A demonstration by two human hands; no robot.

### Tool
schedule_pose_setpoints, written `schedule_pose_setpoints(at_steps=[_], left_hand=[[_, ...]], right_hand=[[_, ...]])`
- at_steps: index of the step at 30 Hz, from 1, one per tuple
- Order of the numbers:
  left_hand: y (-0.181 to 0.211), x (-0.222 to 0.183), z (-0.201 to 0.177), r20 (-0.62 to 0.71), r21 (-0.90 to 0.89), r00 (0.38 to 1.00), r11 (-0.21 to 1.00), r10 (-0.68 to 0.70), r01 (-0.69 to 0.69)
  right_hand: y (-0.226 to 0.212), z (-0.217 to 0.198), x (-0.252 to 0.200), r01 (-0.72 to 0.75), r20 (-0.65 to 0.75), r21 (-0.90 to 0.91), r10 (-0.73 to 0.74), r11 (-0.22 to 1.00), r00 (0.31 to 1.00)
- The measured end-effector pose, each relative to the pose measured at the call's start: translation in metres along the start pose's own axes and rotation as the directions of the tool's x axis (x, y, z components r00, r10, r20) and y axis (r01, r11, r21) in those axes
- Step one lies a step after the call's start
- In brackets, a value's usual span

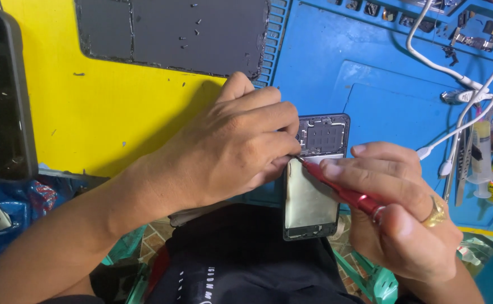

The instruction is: The person uses a red screwdriver to unscrew and remove components from the back of a disassembled smartphone. They carefully pry open the device casing and manipulate internal parts on a cluttered workbench.

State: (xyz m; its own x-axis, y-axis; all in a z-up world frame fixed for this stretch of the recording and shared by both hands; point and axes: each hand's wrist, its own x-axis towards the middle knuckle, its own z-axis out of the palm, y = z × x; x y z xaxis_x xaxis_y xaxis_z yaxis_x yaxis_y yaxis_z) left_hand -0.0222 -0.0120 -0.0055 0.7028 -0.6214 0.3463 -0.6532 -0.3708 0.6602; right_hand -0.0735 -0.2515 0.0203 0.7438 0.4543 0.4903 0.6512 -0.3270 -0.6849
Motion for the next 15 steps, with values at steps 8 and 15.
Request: schedule_pose_setpoints(at_steps=[8, 15], left_hand=[[0.004, -0.001, -0.001, 0.009, 0.06, 1.0, 0.998, -0.001, 0.001], [0.005, -0.003, -0.001, 0.041, 0.05, 0.999, 0.999, -0.02, 0.018]], right_hand=[[-0.004, -0.026, 0.006, 0.078, 0.262, -0.115, -0.046, 0.99, 0.964], [-0.008, -0.028, 0.016, 0.056, 0.366, -0.084, -0.022, 0.995, 0.931]])
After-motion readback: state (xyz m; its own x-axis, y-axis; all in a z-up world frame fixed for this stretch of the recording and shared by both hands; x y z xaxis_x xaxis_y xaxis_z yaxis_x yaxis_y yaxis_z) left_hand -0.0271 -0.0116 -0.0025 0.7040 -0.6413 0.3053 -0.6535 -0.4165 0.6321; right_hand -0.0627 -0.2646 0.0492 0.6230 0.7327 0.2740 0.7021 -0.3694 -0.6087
